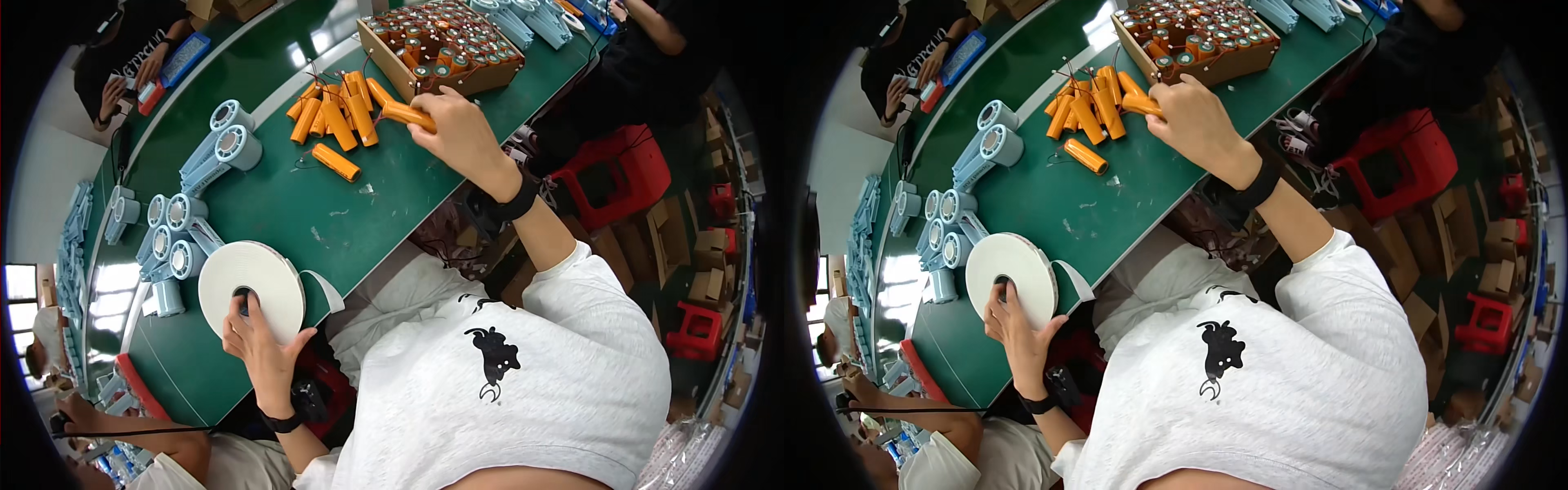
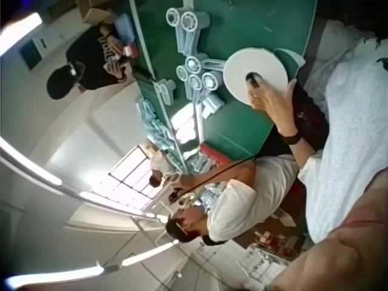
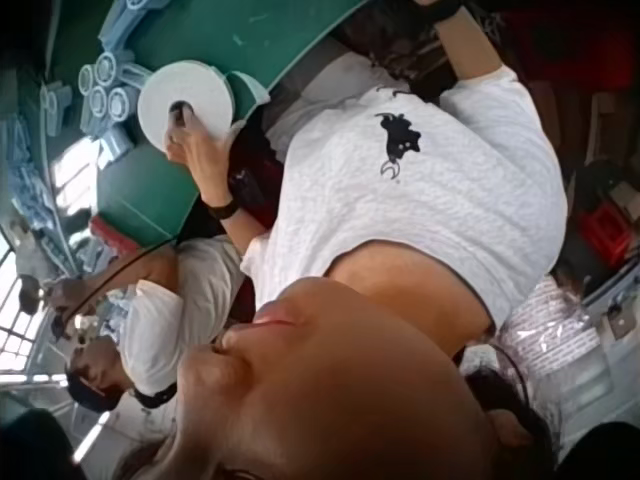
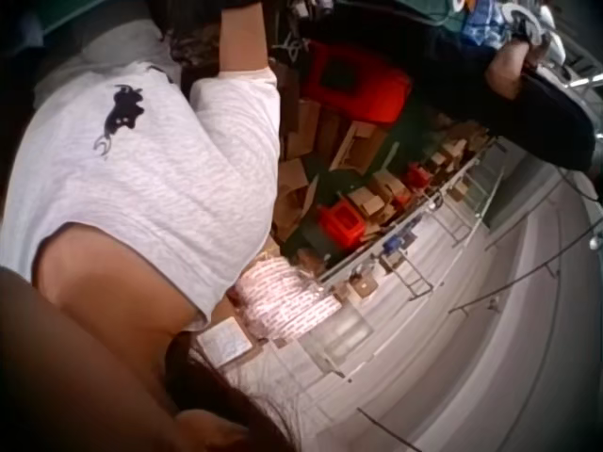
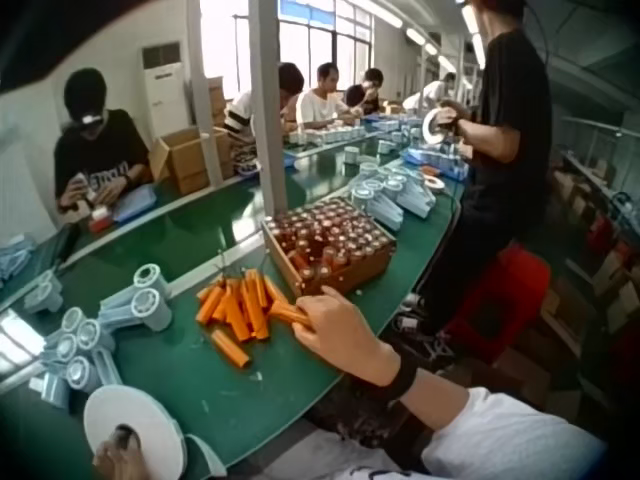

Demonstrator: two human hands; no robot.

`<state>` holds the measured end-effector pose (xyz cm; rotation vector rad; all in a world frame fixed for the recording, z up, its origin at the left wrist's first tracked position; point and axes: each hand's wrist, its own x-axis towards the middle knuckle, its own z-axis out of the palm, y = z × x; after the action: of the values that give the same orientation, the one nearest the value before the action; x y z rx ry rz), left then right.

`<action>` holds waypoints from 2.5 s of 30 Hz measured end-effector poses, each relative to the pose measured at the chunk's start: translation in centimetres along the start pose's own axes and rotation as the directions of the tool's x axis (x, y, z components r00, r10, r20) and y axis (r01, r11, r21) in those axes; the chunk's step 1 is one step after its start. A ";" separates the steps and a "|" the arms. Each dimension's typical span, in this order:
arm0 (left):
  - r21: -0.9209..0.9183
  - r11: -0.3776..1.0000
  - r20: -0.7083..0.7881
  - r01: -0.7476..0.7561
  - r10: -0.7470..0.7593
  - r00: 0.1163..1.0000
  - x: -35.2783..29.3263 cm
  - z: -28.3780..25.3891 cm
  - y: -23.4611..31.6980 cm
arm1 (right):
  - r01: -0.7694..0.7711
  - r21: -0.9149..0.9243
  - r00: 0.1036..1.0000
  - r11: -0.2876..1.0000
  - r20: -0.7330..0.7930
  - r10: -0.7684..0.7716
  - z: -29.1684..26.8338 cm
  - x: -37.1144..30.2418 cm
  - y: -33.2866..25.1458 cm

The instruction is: Assembling plastic components by applying adhesive tape and fitting parts together.

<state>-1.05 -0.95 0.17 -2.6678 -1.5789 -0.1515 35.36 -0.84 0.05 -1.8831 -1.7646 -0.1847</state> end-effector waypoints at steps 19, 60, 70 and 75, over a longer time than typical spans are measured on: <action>0.186 0.983 -0.209 -0.001 0.041 0.977 26.5 -6.4 -25.0 | -0.229 0.835 0.881 0.501 -0.041 0.471 5.6 -1.4 -5.4; -0.020 0.995 -0.076 -0.100 0.098 0.992 3.7 1.5 5.2 | -0.437 0.736 0.877 0.517 0.477 0.064 5.1 -3.8 -9.4; -0.614 0.786 -0.336 0.073 -0.344 0.877 4.6 1.0 3.8 | -0.137 0.925 0.903 0.355 0.264 -0.338 -1.1 -5.3 -7.6; -0.614 0.789 -0.377 0.008 -0.302 0.875 4.8 1.4 4.1 | -0.417 0.865 0.900 0.279 0.437 -0.008 -3.8 -2.4 -7.7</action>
<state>4.90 1.35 -0.66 -2.5477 -1.7892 -1.4054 28.64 -4.88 4.44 -1.1632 -1.2238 1.1874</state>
